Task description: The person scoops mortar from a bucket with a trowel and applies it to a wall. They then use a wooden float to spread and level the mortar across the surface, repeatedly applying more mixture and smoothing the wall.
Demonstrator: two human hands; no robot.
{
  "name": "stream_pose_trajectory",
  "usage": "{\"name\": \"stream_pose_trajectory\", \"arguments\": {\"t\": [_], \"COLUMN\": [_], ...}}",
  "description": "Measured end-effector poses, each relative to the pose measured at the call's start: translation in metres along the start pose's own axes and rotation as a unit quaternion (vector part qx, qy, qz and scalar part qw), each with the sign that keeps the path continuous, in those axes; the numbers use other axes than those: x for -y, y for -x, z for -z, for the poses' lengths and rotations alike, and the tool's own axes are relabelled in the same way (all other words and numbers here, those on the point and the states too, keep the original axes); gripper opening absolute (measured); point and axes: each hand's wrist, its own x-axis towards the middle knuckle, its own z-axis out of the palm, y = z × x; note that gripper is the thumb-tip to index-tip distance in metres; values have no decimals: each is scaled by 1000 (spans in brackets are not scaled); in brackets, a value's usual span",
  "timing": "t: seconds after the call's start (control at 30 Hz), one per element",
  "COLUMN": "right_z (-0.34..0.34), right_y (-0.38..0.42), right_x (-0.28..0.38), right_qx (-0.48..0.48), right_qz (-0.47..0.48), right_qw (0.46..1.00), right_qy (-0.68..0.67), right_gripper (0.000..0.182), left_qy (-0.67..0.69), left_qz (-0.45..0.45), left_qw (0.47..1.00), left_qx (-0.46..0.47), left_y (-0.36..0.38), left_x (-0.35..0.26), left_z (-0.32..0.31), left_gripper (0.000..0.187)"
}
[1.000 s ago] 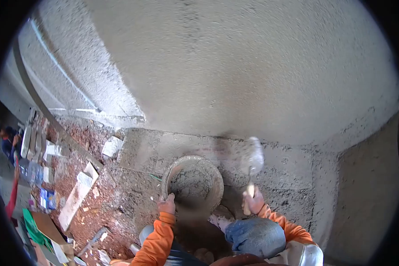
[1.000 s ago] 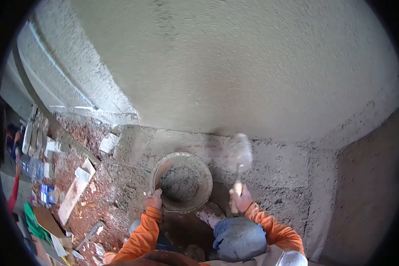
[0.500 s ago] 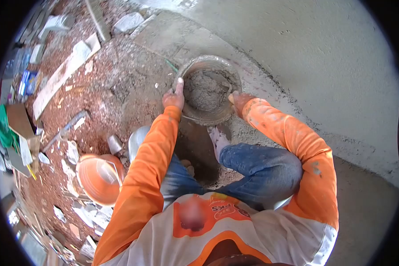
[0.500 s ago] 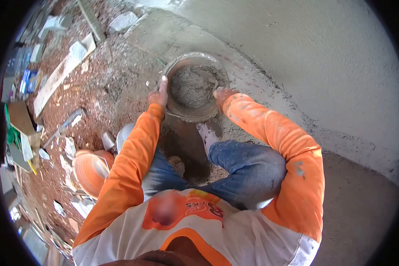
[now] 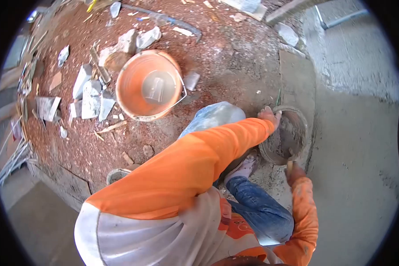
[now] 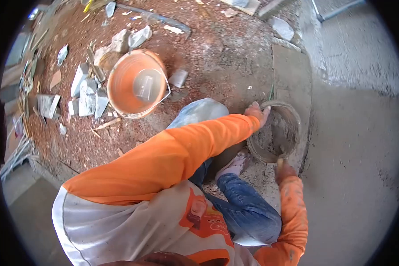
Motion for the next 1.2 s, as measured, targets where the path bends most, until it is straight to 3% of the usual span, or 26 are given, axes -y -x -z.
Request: {"name": "stream_pose_trajectory", "arguments": {"t": [0.03, 0.07, 0.13, 0.2, 0.27, 0.3, 0.37, 0.43, 0.47, 0.5, 0.53, 0.57, 0.6, 0.63, 0.67, 0.7, 0.77, 0.8, 0.83, 1.0, 1.07, 1.1, 1.17, 1.2], "right_z": [19, 18, 13, 30, 62, 72, 103, 114, 86, 69, 73, 70, 66, 65, 64, 65, 22, 45, 71, 77, 78, 72, 35, 40], "right_y": [8, 3, -8, -5, 7, 9, 39, 64, 48, 37, 52, 56, 52, 46, 45, 47, 9, 31, 55, 64, 71, 70, 50, 59], "right_x": [3, -2, -9, 5, 29, 26, 35, 32, 2, -13, -5, -1, 1, -1, -8, -7, -35, -17, 3, -2, -3, -9, -35, -29], "right_qx": [54, 47, -31, -7, 74, 108, 44, -13, -61, -104, -145, -186, -198, -145, -93, -149, -157, -119, -82, -102, -136, -145, -198, -193], "right_qz": [-12, -8, -109, -97, 14, -13, -82, -58, -16, 2, -26, -34, -33, -42, -51, 4, 20, -1, -26, -19, -41, -51, 1, -7], "right_qw": [997, 998, 994, 995, 996, 992, 996, 997, 990, 989, 979, 970, 967, 953, 927, 945, 936, 925, 911, 903, 929, 936, 952, 952], "right_qy": [-46, -39, -5, -8, 53, 68, -5, -51, -124, -108, -144, -150, -160, -262, -359, -292, -315, -361, -403, -418, -341, -316, -232, -237], "right_gripper": [48, 48, 47, 46, 44, 42, 40, 43, 43, 41, 45, 43, 43, 41, 39, 38, 34, 31, 29, 33, 40, 42, 43, 43], "left_qy": [12, 26, 24, -69, 78, 138, 118, 27, -39, -121, -191, -281, -281, -234, -225, -218, -293, -296, -279, -200, -59, -66, -65, -74], "left_qz": [16, 31, 39, -97, -307, -403, -450, -376, -296, -197, -53, 3, 80, 172, 189, 209, 253, 248, 212, 57, 288, 286, 244, 240], "left_qw": [1000, 999, 999, 992, 942, 894, 849, 868, 903, 925, 928, 906, 942, 947, 941, 933, 917, 918, 930, 964, 897, 899, 861, 864], "left_qx": [6, 11, 5, -50, -114, -141, -251, -324, -310, -303, -314, -316, -167, -139, -170, -198, -92, -91, -111, -165, -329, -323, -442, -437], "left_y": [6, 9, 11, 25, 45, 54, 72, 51, 32, 15, 0, -1, -16, -25, -11, 5, -43, -48, -55, -80, -92, -90, -82, -76], "left_x": [-5, -10, -9, -13, -18, -19, -7, 43, 79, 114, 145, 158, 180, 200, 190, 183, 252, 259, 264, 259, 249, 250, 253, 244], "left_z": [8, 13, 25, 44, 96, 132, 215, 276, 303, 326, 340, 351, 373, 376, 374, 372, 362, 367, 370, 366, 370, 361, 343, 338], "left_gripper": [65, 62, 58, 54, 43, 40, 34, 32, 31, 34, 32, 39, 46, 49, 51, 53, 64, 64, 58, 36, 30, 30, 27, 27]}}
